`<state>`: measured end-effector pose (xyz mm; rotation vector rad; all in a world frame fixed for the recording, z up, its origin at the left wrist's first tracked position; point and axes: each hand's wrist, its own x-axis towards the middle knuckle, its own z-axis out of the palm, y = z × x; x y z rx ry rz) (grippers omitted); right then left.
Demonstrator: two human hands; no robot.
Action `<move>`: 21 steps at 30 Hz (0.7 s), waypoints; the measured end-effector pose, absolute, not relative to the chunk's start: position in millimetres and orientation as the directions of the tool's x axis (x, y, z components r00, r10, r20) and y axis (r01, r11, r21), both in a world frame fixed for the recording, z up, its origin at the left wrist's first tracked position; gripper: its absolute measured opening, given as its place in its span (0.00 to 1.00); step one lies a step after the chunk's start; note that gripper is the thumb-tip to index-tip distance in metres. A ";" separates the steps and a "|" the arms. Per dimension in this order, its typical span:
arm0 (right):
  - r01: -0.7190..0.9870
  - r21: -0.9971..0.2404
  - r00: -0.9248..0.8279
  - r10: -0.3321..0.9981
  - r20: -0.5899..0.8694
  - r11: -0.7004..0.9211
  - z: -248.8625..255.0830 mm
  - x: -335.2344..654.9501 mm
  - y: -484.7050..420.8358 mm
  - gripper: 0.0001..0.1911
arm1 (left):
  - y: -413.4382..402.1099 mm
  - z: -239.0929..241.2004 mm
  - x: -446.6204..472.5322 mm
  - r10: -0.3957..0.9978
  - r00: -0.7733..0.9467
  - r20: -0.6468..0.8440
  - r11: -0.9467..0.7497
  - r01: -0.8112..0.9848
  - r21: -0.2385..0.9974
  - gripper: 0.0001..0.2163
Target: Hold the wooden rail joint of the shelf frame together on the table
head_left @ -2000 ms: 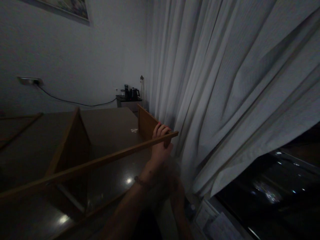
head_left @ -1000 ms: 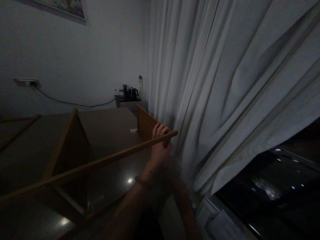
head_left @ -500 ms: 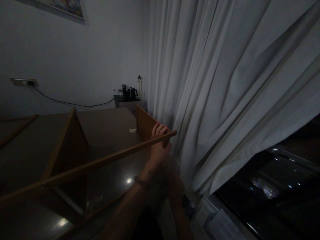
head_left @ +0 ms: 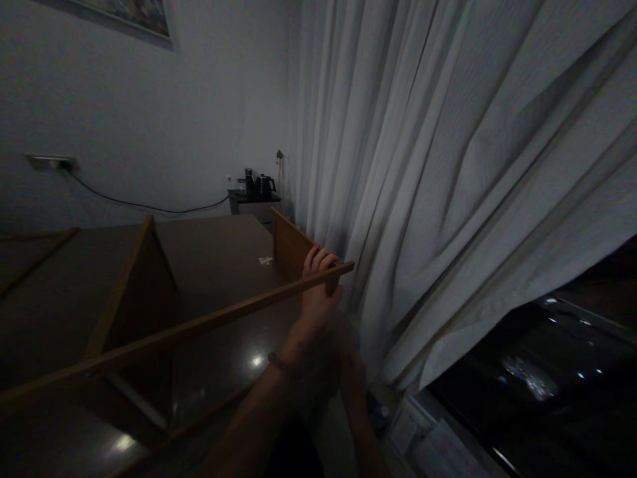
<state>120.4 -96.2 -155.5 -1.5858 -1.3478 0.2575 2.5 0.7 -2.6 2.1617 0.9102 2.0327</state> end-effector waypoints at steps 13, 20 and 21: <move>0.761 -0.546 0.110 0.760 0.641 0.350 -160.8 141.9 -105.4 0.30 | -1.2 -1.4 1.5 0.446 -0.024 0.895 -0.819 0.392 0.419 0.18; 0.798 -0.572 0.223 0.789 0.573 0.190 -159.8 133.9 -108.2 0.34 | -0.1 -3.4 2.0 0.458 -0.029 0.888 -0.821 0.368 0.436 0.20; 0.793 -0.589 0.251 0.796 0.551 0.158 -159.4 131.1 -109.1 0.34 | 0.0 -3.5 2.4 0.457 -0.034 0.889 -0.826 0.356 0.438 0.20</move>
